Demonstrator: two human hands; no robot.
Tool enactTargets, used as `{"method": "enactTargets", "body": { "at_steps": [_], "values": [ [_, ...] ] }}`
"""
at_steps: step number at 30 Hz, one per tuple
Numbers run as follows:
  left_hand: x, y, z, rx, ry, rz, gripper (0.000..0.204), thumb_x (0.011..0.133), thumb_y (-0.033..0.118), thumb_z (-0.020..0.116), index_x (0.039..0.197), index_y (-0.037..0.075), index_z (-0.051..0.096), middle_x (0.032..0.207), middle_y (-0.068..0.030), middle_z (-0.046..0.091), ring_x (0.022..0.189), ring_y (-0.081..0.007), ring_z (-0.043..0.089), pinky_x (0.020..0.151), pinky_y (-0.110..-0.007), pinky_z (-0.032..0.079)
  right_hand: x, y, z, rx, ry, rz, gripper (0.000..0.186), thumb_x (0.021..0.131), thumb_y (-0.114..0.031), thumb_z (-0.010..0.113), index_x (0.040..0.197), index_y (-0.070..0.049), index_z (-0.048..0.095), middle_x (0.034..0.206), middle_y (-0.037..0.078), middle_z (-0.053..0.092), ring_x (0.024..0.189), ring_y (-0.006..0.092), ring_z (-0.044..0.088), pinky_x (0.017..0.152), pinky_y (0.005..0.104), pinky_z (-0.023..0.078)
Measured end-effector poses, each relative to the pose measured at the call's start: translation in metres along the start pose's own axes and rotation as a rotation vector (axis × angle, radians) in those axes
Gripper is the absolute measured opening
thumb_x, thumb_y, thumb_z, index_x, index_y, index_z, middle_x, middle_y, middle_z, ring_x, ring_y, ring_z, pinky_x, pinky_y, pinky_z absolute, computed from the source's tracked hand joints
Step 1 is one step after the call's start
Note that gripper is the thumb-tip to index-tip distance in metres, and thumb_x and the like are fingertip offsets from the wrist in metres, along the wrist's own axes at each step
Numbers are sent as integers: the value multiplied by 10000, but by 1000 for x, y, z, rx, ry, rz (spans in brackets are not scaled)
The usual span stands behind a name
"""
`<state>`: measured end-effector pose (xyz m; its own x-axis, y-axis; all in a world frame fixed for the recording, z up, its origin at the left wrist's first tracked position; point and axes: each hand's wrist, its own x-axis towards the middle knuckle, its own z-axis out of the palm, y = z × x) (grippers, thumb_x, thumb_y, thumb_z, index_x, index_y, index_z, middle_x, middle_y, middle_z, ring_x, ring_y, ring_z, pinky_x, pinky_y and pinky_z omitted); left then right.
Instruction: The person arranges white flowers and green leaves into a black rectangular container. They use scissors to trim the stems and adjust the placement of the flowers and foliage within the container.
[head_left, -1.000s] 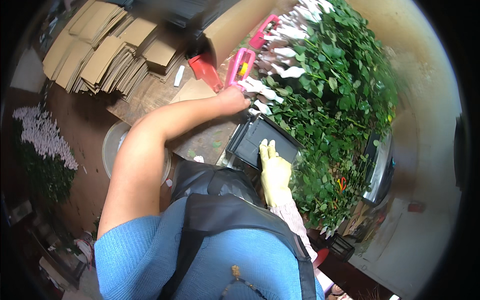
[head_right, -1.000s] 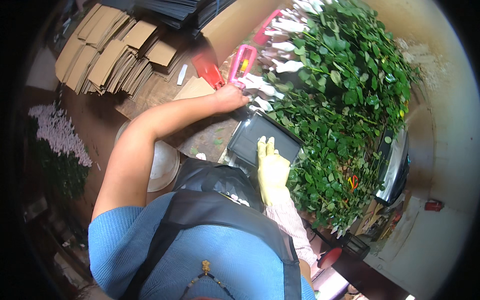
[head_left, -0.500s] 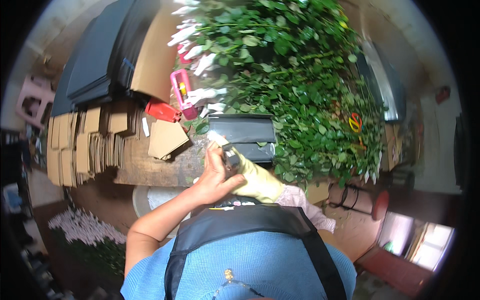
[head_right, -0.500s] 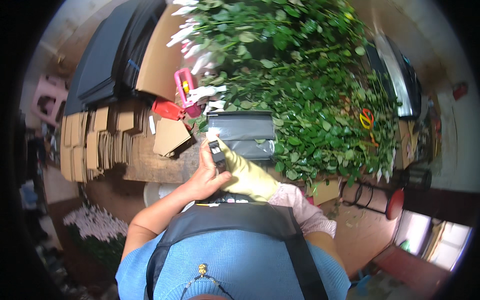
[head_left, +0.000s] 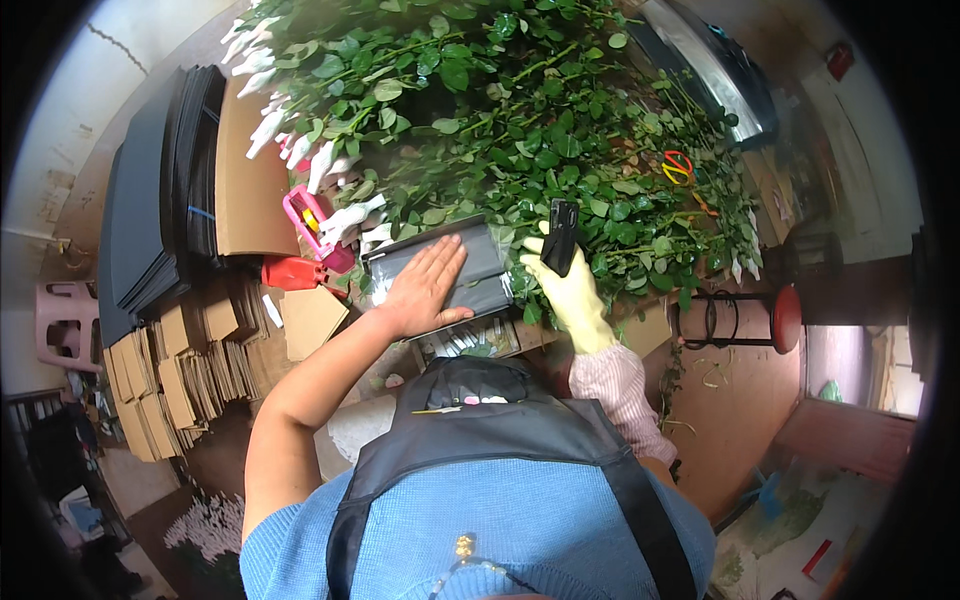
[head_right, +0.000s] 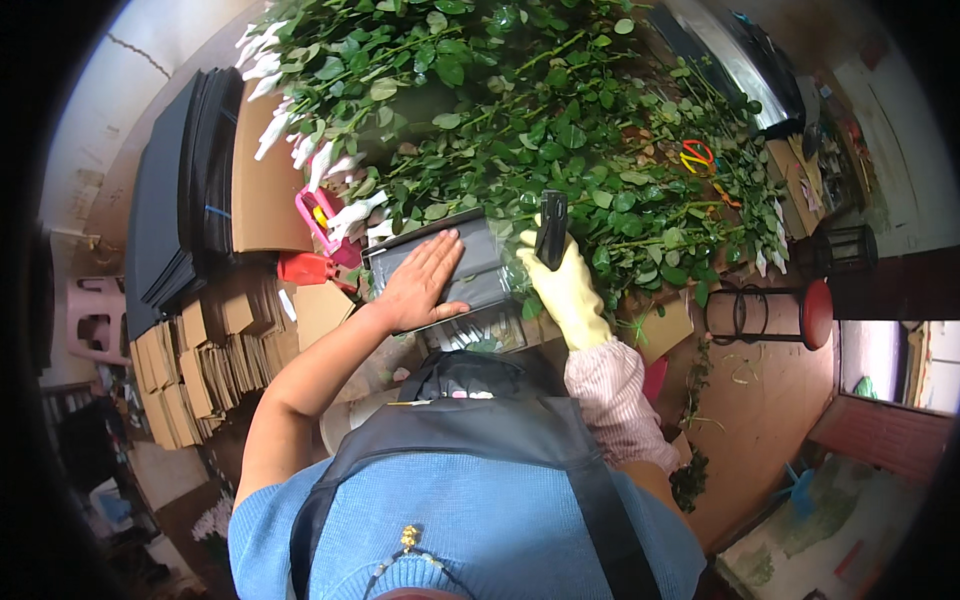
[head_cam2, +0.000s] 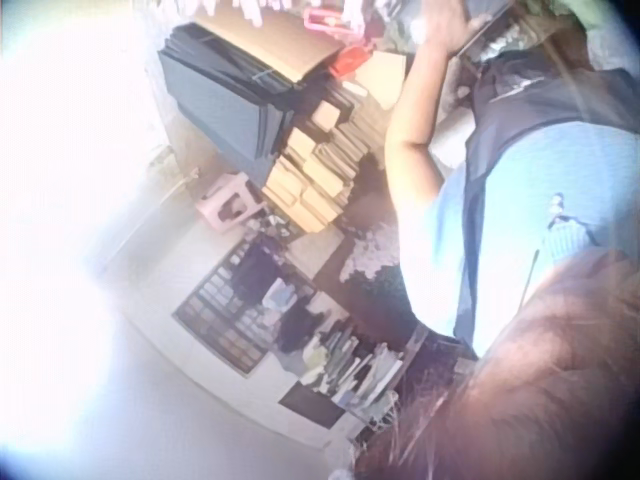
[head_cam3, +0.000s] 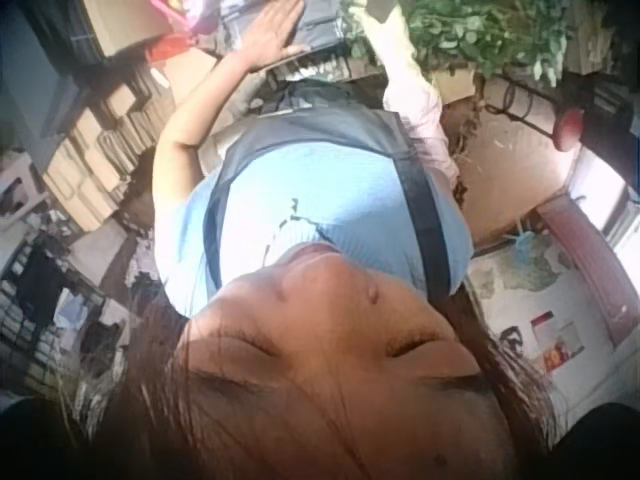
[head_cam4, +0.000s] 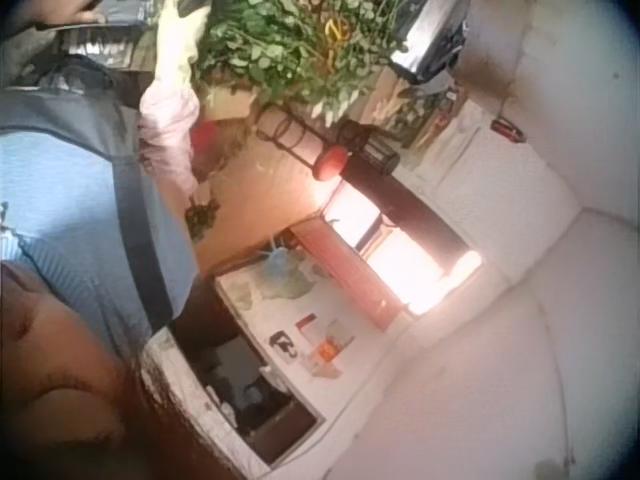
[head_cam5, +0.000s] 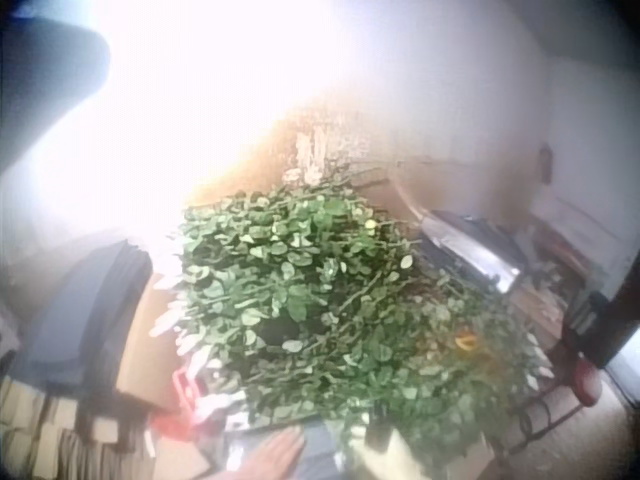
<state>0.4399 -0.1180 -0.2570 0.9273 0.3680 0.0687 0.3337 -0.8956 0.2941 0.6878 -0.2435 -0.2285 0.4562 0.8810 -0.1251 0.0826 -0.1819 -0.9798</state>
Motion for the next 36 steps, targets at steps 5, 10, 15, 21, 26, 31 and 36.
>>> {"method": "enactTargets", "body": {
  "at_steps": [5, 10, 15, 21, 26, 31, 36],
  "values": [
    [-7, -2, 12, 87, -50, 36, 909, 1007, 624, 483, 1567, -68, 301, 1649, -274, 279, 1556, -388, 244, 1272, -479, 197, -23, -89, -17, -915, -555, 386, 541, 933, -295, 635, 1386, -13, 539, 1148, 200, 712, 1001, 363, 725, 953, 428, 546],
    [-4, -2, 9, 86, -15, 83, 862, 1024, 602, 462, 1558, -62, 331, 1646, -263, 296, 1559, -382, 242, 1275, -475, 189, -26, -63, -1, -1401, -646, 162, 426, 891, -222, 588, 1225, 41, 565, 1138, 268, 687, 1075, 426, 692, 938, 470, 564],
    [-5, -3, 12, 61, -6, 83, 848, 1026, 596, 457, 1568, -41, 322, 1657, -251, 282, 1568, -375, 220, 1283, -483, 158, -23, -56, -2, -1236, -564, 257, 439, 956, -302, 621, 1291, -27, 544, 1127, 222, 703, 1044, 416, 693, 922, 478, 557],
    [-6, -3, 10, -12, 84, 108, 787, 1016, 543, 523, 1550, -16, 377, 1636, -239, 336, 1554, -370, 261, 1280, -480, 176, -20, -55, 6, -1257, -575, 329, 462, 979, -348, 610, 1328, -52, 543, 1127, 223, 715, 1047, 410, 695, 923, 488, 553],
    [-30, 37, -20, -963, 189, -364, 698, 996, 222, 684, 1586, 51, 353, 1517, -208, 518, 1428, -317, 481, 1209, -456, 330, -26, -83, -13, -1199, -468, 192, 547, 1001, -408, 574, 1399, -38, 511, 1136, 232, 714, 1051, 419, 695, 939, 490, 552],
    [-54, 76, -15, -1475, 701, -670, 806, 967, 164, 721, 1603, 79, 232, 1340, -174, 605, 1189, -205, 604, 1025, -352, 484, -55, -122, 60, -347, -620, -44, 650, 1033, -355, 591, 1572, -69, 367, 1443, 252, 571, 1162, 361, 676, 998, 426, 537],
    [-100, 41, -19, -932, 725, -1009, 825, 820, 43, 642, 1557, 122, 280, 1165, -109, 605, 992, -188, 619, 837, -344, 551, -24, -64, 83, -346, -383, -224, 601, 1031, -162, 605, 1576, -57, 374, 1456, 221, 563, 1201, 290, 652, 1036, 369, 513]
  ]
}}
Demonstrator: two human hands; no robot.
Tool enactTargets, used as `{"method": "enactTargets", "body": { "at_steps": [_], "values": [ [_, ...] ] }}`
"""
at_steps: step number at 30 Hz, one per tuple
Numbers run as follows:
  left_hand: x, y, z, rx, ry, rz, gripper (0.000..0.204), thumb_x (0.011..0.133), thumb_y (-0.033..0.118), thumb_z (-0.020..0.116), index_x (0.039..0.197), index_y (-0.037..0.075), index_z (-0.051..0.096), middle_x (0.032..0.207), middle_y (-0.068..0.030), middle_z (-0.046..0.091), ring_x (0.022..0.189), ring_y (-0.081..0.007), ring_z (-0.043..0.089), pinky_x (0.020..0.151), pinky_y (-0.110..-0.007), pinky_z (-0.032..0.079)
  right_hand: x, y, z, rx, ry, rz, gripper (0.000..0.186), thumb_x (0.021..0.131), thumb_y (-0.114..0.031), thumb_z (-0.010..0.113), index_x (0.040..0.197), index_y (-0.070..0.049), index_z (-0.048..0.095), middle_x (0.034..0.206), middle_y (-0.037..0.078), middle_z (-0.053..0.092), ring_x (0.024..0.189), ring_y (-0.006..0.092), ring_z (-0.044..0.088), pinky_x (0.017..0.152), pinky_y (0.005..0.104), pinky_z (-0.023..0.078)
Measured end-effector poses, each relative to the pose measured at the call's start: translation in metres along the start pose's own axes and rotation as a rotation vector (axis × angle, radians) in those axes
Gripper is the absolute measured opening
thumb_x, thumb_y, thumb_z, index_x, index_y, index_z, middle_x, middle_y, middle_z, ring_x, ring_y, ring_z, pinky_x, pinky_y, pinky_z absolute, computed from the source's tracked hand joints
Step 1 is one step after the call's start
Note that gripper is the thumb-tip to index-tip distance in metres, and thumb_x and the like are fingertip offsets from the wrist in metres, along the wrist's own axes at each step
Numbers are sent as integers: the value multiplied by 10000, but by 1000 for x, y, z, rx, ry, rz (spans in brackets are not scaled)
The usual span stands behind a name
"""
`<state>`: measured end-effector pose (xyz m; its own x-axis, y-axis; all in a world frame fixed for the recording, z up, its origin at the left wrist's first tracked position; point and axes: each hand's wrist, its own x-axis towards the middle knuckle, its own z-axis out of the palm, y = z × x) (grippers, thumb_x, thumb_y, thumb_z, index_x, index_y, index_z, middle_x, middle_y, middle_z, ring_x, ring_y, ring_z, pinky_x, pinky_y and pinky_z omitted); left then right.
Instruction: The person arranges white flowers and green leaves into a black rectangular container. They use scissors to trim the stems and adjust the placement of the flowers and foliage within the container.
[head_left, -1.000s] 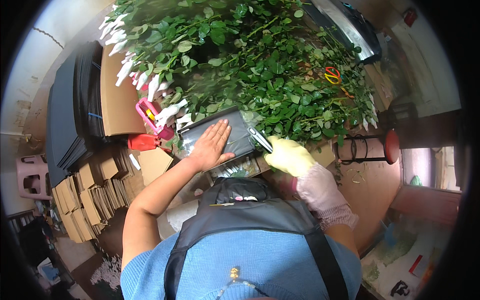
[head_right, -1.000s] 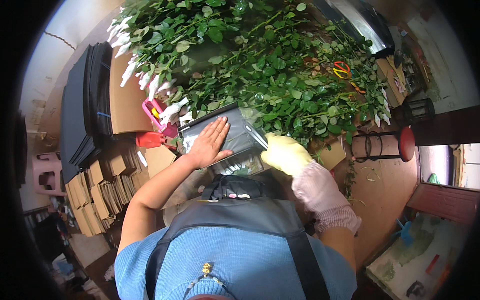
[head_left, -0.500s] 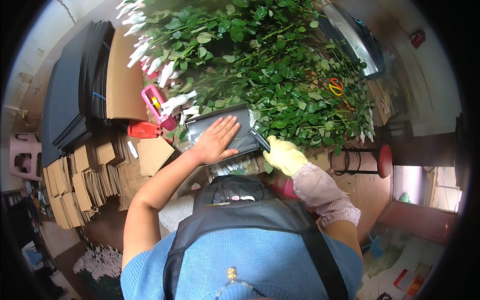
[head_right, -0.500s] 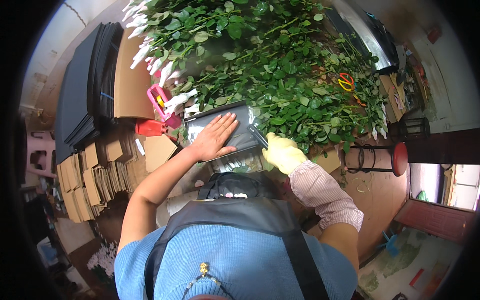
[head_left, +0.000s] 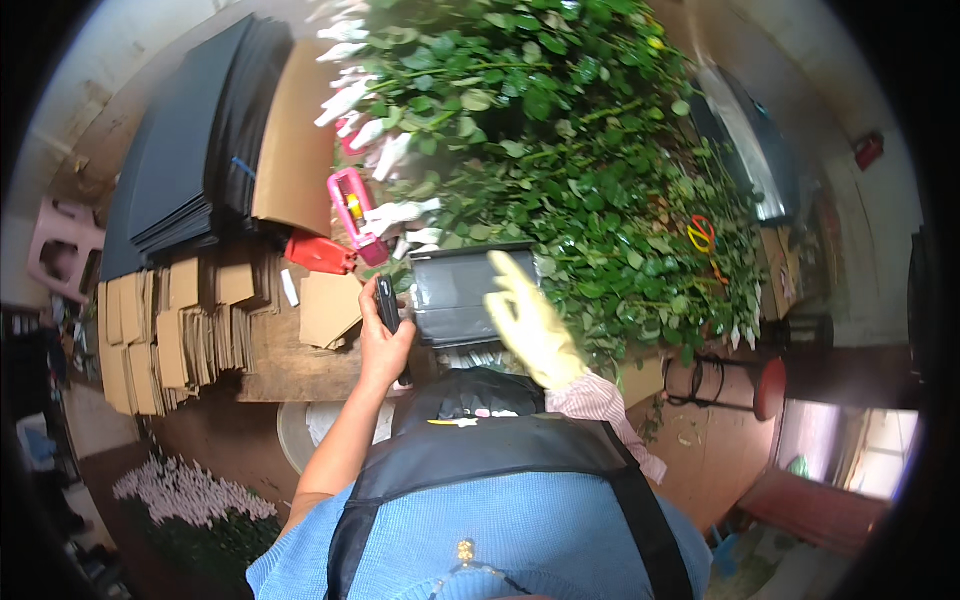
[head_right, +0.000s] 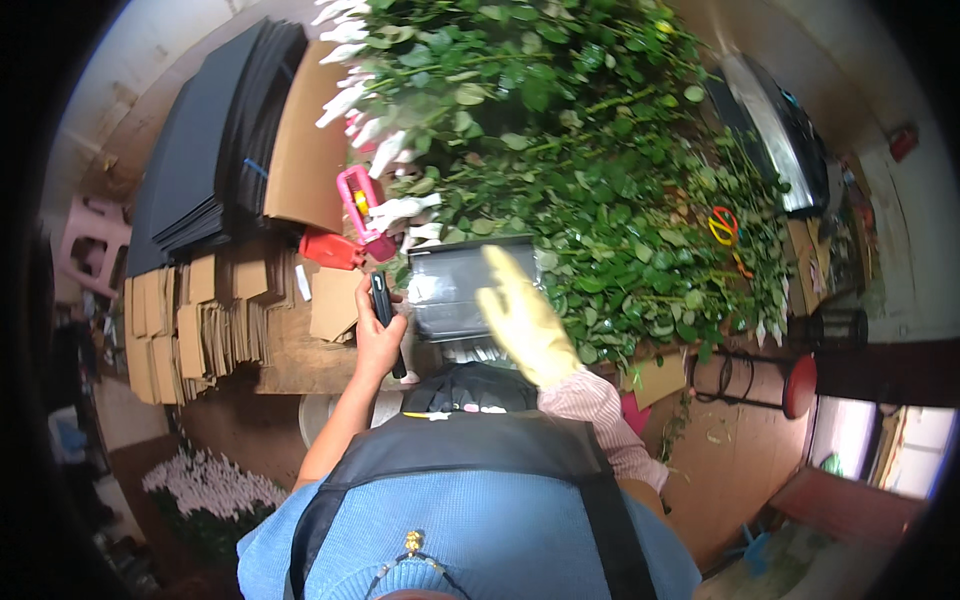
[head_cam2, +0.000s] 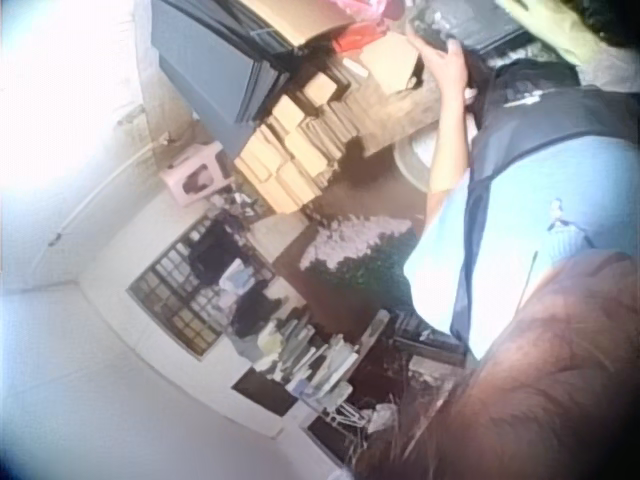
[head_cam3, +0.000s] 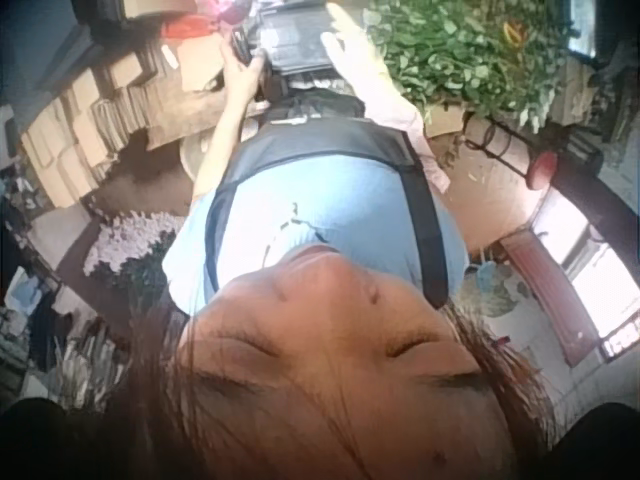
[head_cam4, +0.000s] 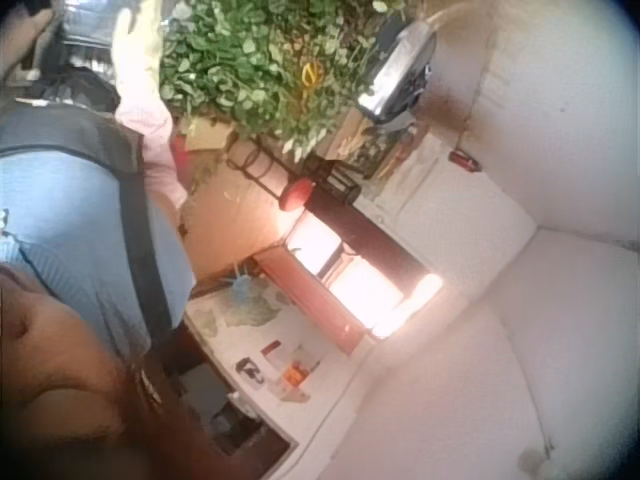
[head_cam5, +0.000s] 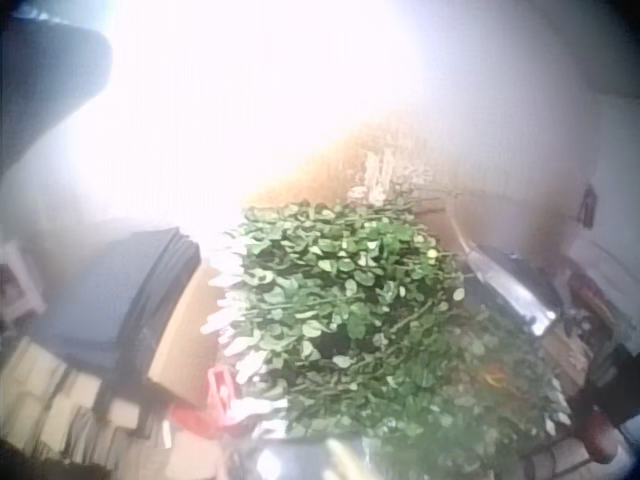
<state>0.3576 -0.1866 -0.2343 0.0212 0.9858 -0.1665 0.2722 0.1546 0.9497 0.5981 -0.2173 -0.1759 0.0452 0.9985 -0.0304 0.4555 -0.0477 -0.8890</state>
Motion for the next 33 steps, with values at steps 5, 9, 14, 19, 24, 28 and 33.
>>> {"method": "enactTargets", "body": {
  "at_steps": [5, 9, 14, 19, 24, 28, 33],
  "values": [
    [2, -67, -13, 915, -209, 51, 929, 754, 133, 772, 1582, 132, 351, 1141, -223, 588, 1022, -409, 653, 831, -521, 565, 0, 47, -54, -214, 76, 344, 540, 1049, -156, 516, 1556, -9, 403, 1483, 221, 562, 1208, 253, 653, 1054, 340, 485],
    [3, -98, -1, 865, -66, 134, 595, 817, 151, 745, 1387, 99, 582, 1050, -194, 628, 953, -394, 670, 808, -495, 567, -7, 32, -62, 123, 78, 245, 534, 1044, -93, 544, 1557, -18, 416, 1527, 204, 524, 1198, 224, 651, 1027, 317, 500],
    [70, -40, -17, 582, 295, 371, 149, 907, 109, 683, 1030, 31, 650, 977, -201, 631, 919, -420, 647, 792, -503, 534, -17, 10, -52, 312, 28, 225, 506, 1045, -15, 501, 1546, 0, 428, 1494, 205, 547, 1169, 176, 648, 992, 283, 513],
    [167, -79, -36, 808, 263, 123, 608, 660, 419, 927, 1011, -4, 664, 1049, -197, 615, 1020, -385, 618, 916, -470, 511, -13, -14, -26, 86, -111, 177, 473, 1059, -75, 520, 1518, 18, 458, 1471, 196, 574, 1239, 209, 634, 1070, 308, 478],
    [188, -80, -48, 682, 95, 82, 508, 636, 423, 898, 900, 24, 730, 1060, -215, 673, 1043, -373, 653, 939, -456, 532, -31, -9, -29, 116, -60, 214, 481, 1048, -53, 541, 1517, 15, 463, 1475, 197, 569, 1281, 220, 619, 1110, 323, 460],
    [182, -99, -73, 597, 61, 89, 553, 619, 473, 919, 893, 31, 728, 1029, -204, 679, 1019, -361, 661, 927, -448, 530, -46, 13, -33, 132, -2, 216, 493, 1033, -4, 520, 1521, 26, 454, 1488, 196, 558, 1285, 222, 616, 1110, 327, 464],
    [196, -86, -73, 234, -8, -196, 546, 837, 541, 782, 891, -2, 746, 923, -177, 736, 840, -333, 706, 815, -448, 551, -44, 11, -29, 83, -10, 210, 494, 1033, -20, 537, 1521, 3, 466, 1488, 176, 562, 1293, 211, 610, 1108, 320, 462]
  ]
}}
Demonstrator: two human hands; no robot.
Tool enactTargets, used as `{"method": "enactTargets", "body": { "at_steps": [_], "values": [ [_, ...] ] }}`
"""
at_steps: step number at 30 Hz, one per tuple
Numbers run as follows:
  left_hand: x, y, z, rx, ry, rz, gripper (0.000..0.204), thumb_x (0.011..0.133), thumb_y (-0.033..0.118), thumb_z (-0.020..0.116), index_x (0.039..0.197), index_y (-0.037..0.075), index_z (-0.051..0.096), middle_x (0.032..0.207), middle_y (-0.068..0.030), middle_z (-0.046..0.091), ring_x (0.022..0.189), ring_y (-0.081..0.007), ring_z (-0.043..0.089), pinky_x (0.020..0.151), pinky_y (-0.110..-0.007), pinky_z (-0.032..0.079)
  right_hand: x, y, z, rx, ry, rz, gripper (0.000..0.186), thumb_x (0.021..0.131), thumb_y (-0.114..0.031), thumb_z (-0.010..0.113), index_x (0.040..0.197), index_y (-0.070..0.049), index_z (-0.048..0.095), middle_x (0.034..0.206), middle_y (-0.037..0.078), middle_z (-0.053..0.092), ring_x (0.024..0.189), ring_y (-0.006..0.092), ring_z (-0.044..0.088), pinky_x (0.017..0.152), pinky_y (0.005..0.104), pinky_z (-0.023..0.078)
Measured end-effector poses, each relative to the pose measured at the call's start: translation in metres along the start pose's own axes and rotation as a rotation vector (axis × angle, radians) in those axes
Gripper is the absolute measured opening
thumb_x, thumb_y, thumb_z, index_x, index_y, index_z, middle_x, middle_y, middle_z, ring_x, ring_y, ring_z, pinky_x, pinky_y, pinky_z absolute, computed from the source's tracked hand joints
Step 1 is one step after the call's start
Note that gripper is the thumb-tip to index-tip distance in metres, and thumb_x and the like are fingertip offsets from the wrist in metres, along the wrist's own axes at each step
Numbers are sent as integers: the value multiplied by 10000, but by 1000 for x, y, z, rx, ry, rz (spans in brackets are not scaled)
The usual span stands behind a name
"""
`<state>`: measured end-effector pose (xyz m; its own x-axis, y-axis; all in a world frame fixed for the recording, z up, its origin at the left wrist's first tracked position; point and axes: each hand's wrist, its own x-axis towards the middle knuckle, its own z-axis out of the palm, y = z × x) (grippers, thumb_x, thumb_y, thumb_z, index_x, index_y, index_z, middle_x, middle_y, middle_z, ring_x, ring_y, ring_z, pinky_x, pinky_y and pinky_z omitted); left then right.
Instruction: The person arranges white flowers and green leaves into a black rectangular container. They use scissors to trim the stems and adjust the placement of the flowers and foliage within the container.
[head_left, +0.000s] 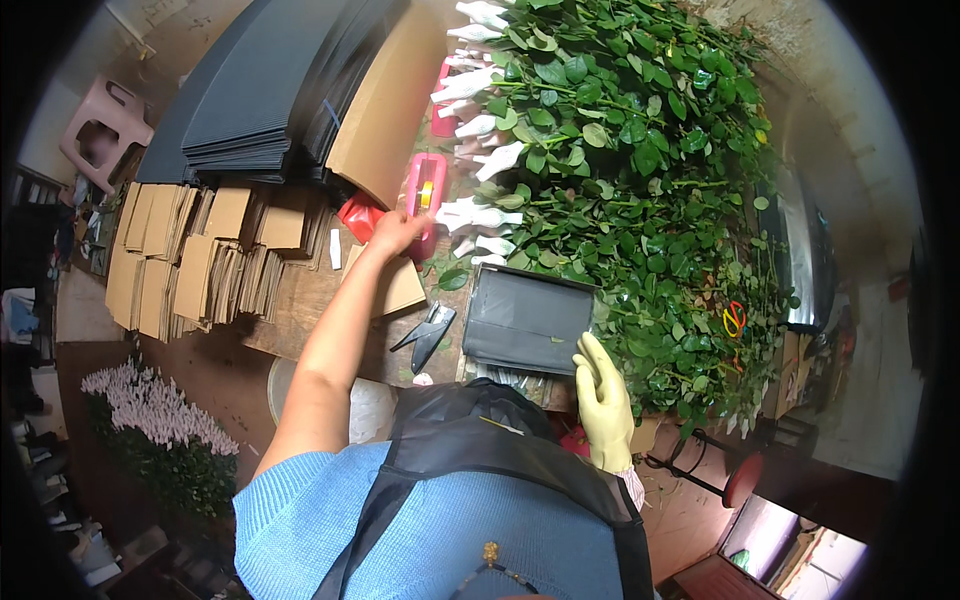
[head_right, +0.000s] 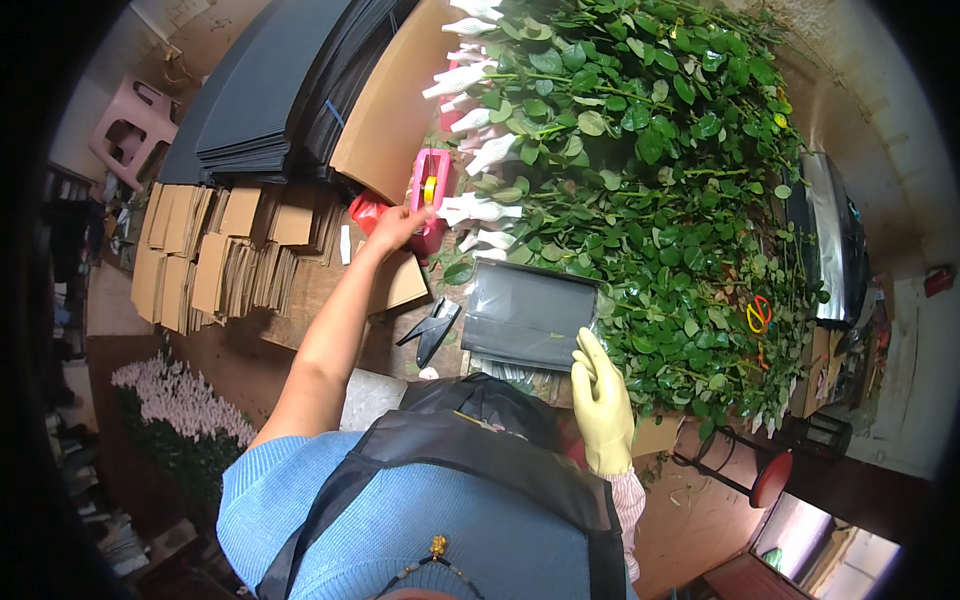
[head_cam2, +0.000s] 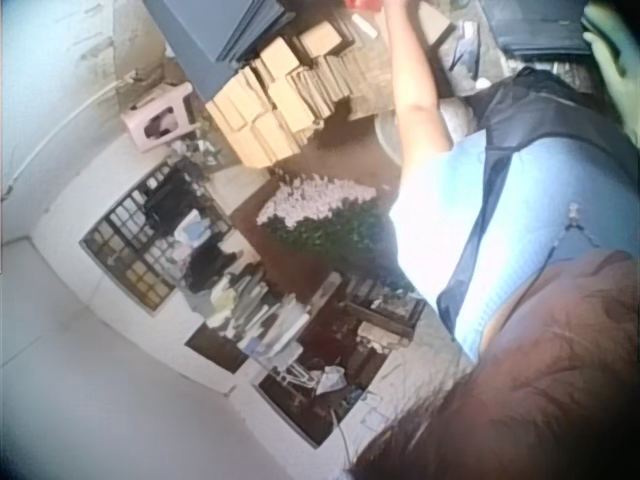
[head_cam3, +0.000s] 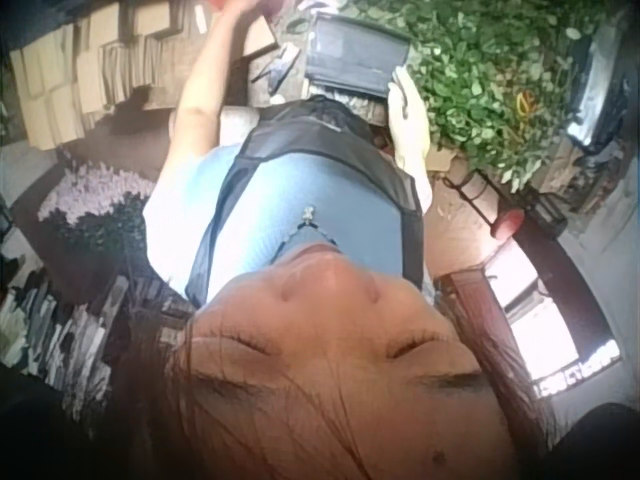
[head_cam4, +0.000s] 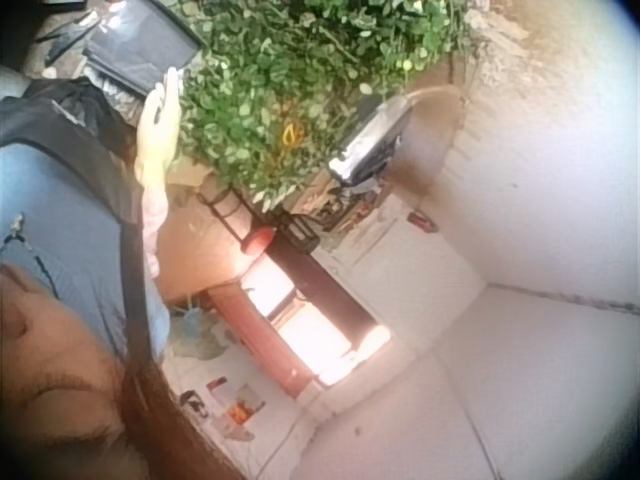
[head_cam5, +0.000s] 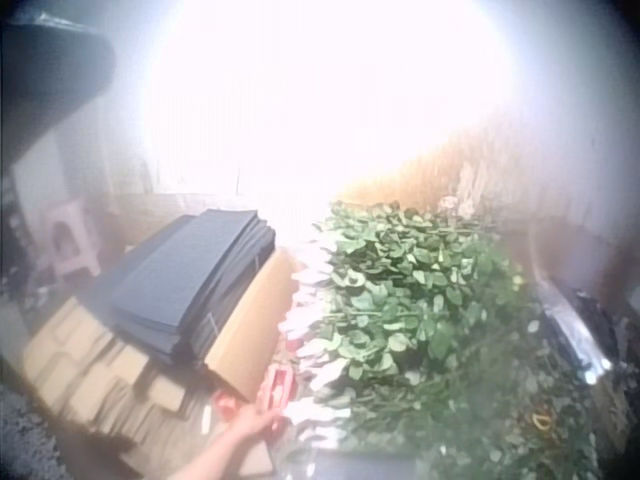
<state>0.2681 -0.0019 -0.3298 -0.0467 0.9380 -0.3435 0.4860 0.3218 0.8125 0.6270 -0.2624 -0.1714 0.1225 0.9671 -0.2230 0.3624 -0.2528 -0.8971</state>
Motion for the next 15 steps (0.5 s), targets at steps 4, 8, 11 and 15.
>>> {"method": "enactTargets", "body": {
  "at_steps": [4, 8, 11, 15],
  "values": [
    [10, -25, 5, 62, 169, 72, 446, 977, 418, 638, 839, 10, 752, 829, -176, 734, 735, -363, 698, 735, -479, 533, 4, -18, 5, -71, -36, -9, 477, 1039, -52, 554, 1509, -2, 486, 1461, 154, 589, 1276, 206, 623, 1099, 321, 466],
    [-38, -4, 15, 174, 431, 254, 382, 985, 358, 624, 865, 5, 703, 846, -217, 677, 845, -396, 674, 752, -504, 506, -3, -32, 5, -147, -39, 11, 457, 1043, -76, 555, 1495, -23, 514, 1436, 142, 613, 1269, 207, 629, 1093, 324, 467],
    [-62, 2, 11, 313, 363, 141, 354, 990, 344, 614, 900, 12, 697, 886, -218, 714, 876, -411, 697, 793, -515, 526, -6, -38, 6, -166, -45, 18, 450, 1043, -98, 557, 1488, -38, 528, 1421, 148, 625, 1267, 209, 632, 1096, 329, 464],
    [-56, -6, 6, 585, 189, 112, 336, 993, 337, 597, 961, 30, 730, 935, -236, 741, 921, -432, 720, 838, -540, 550, -1, -36, 6, -211, -101, -19, 450, 1051, -172, 543, 1491, -81, 535, 1394, 181, 622, 1264, 243, 632, 1063, 342, 481]
  ]
}}
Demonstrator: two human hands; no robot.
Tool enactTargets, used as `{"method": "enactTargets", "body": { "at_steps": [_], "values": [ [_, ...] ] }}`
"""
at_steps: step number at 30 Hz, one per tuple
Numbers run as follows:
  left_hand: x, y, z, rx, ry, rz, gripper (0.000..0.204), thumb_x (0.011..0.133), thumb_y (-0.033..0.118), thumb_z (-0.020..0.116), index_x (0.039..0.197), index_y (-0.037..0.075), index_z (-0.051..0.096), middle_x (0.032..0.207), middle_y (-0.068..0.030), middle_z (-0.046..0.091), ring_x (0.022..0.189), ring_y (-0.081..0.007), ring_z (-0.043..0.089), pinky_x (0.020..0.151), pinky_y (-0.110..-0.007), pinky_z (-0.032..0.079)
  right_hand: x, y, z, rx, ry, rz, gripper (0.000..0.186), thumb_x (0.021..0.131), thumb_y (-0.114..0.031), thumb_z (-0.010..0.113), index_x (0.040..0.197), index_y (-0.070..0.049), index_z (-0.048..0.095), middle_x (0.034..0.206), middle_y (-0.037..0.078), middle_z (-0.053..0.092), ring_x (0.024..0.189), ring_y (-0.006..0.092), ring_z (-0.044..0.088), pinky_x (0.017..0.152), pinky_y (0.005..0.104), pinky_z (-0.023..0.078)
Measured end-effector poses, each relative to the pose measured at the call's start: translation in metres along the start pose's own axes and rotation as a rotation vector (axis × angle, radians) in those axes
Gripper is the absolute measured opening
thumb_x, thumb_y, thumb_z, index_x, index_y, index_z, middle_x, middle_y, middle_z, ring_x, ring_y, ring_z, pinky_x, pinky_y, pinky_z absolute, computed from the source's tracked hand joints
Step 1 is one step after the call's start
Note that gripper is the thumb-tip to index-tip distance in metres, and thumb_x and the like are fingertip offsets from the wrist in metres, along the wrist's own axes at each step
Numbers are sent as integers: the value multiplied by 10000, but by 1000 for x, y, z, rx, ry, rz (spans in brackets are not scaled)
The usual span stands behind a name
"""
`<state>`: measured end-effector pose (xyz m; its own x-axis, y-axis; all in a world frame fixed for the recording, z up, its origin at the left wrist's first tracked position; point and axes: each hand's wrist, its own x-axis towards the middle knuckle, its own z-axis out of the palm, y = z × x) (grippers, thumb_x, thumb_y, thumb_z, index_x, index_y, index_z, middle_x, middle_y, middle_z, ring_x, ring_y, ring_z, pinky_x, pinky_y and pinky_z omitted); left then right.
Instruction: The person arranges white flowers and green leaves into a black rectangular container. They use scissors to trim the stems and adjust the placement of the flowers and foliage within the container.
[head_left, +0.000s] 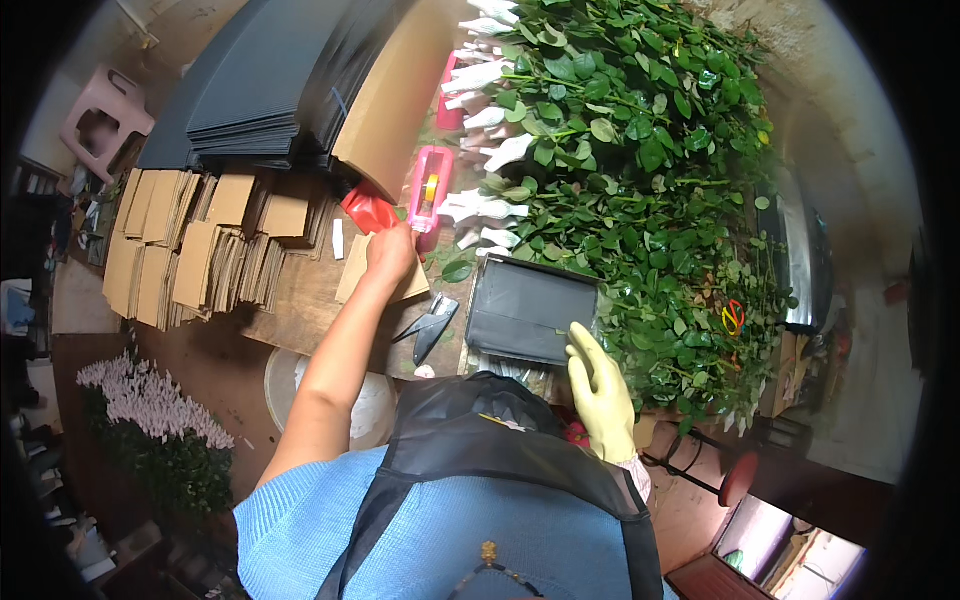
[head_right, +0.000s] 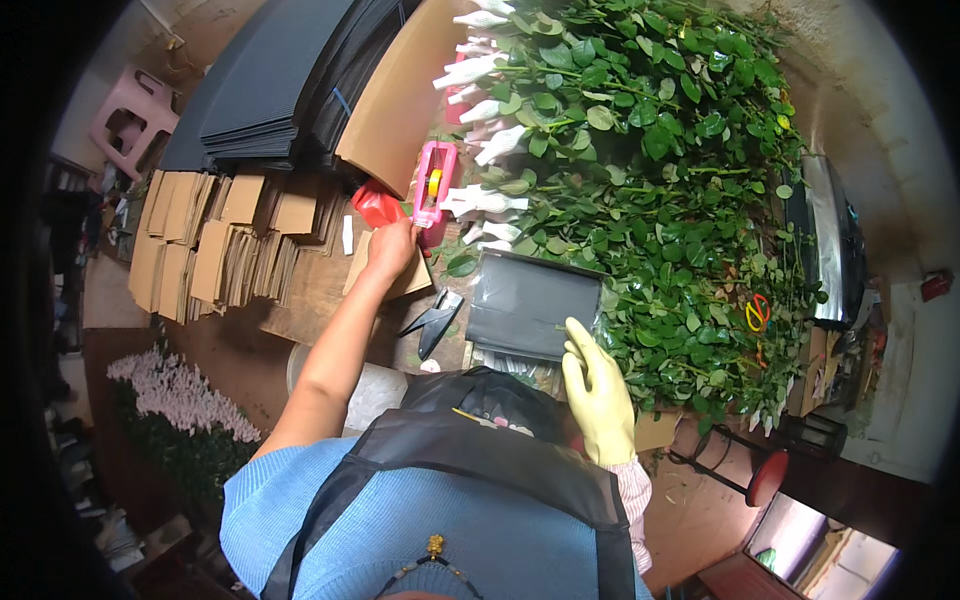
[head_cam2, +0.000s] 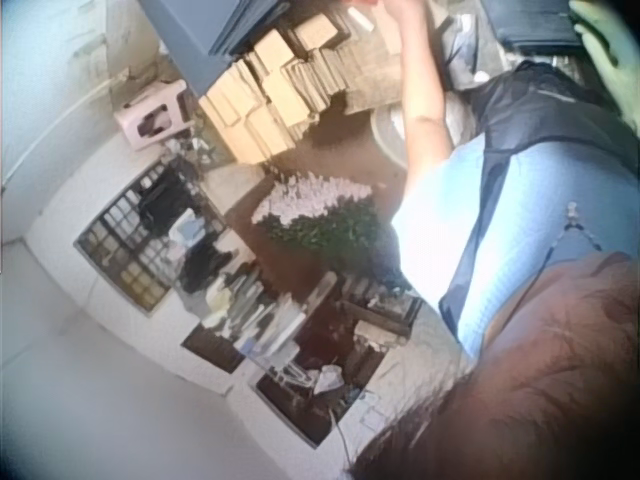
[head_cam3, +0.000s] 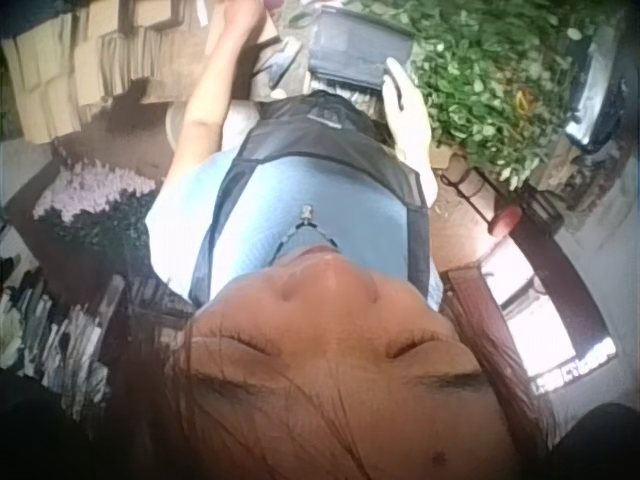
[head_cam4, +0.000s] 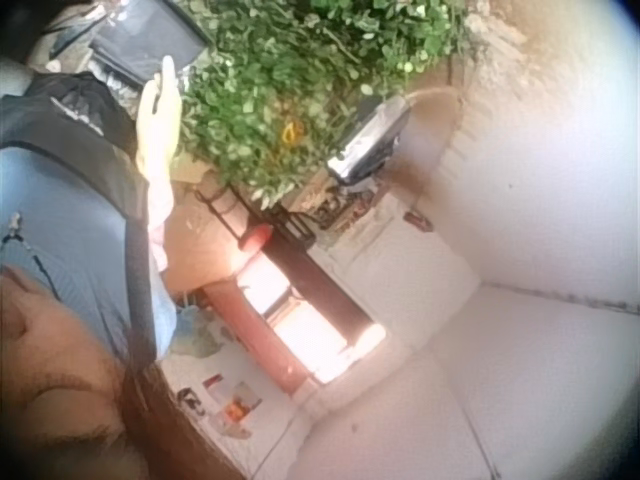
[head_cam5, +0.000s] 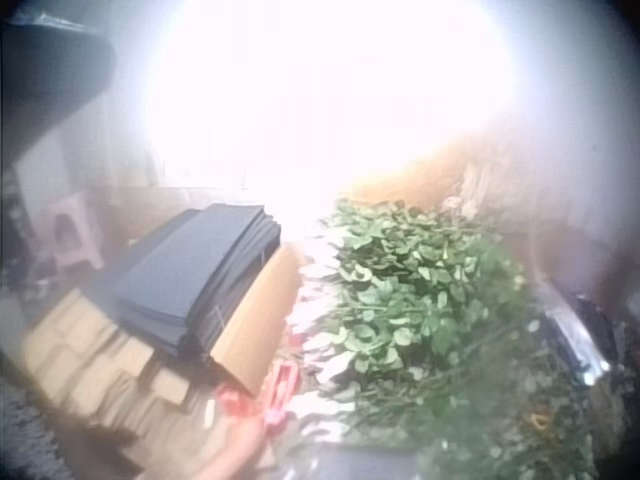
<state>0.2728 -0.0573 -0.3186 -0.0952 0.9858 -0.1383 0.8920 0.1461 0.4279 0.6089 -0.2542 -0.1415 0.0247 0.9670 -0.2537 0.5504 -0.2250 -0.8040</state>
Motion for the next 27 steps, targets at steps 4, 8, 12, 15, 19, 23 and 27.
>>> {"method": "enactTargets", "body": {
  "at_steps": [4, 8, 12, 15, 19, 23, 27],
  "values": [
    [14, -8, -11, 147, -141, 171, 303, 977, 299, 600, 993, 32, 742, 942, -266, 734, 925, -448, 722, 839, -553, 559, 6, -18, -2, -13, 2, -14, 442, 1058, -176, 540, 1488, -76, 537, 1393, 180, 622, 1259, 248, 627, 1074, 341, 466],
    [18, -20, -16, 338, -192, 283, 269, 962, 269, 603, 972, 30, 726, 923, -266, 730, 902, -444, 723, 814, -544, 562, 7, -22, -4, 4, -7, -38, 439, 1054, -175, 548, 1484, -86, 544, 1378, 177, 631, 1252, 248, 629, 1072, 341, 466],
    [7, 6, -32, 148, -72, 297, 277, 998, 301, 614, 985, 38, 699, 931, -256, 717, 870, -416, 718, 746, -527, 550, 9, 1, -7, -11, 31, -94, 442, 1050, -181, 556, 1486, -104, 551, 1334, 174, 659, 1199, 245, 655, 1063, 343, 475],
    [-43, 77, -65, -312, -26, 346, 313, 996, 341, 636, 916, 41, 679, 854, -226, 706, 816, -434, 696, 710, -524, 531, 5, -7, -13, 6, 32, -75, 456, 1049, -179, 570, 1497, -101, 539, 1350, 175, 646, 1211, 241, 647, 1072, 348, 471],
    [-98, 135, -15, -286, -97, 454, 342, 977, 370, 657, 905, 36, 685, 791, -222, 704, 778, -430, 703, 699, -518, 548, 7, -4, -12, 84, -16, -70, 469, 1044, -170, 580, 1505, -103, 528, 1366, 180, 630, 1242, 239, 620, 1089, 347, 458],
    [-112, 144, 11, 49, -216, 376, 439, 932, 465, 684, 823, 43, 734, 771, -222, 713, 769, -420, 716, 714, -510, 575, 4, -16, -16, 17, -23, -89, 471, 1046, -167, 571, 1507, -89, 518, 1377, 180, 625, 1247, 252, 619, 1095, 354, 458],
    [-123, 120, -7, 135, -313, 374, 523, 922, 562, 675, 745, 75, 745, 752, -189, 714, 790, -400, 715, 722, -511, 559, 2, -2, -18, 68, 13, -64, 475, 1047, -166, 569, 1511, -82, 510, 1384, 184, 621, 1252, 257, 618, 1097, 357, 458]
  ]
}}
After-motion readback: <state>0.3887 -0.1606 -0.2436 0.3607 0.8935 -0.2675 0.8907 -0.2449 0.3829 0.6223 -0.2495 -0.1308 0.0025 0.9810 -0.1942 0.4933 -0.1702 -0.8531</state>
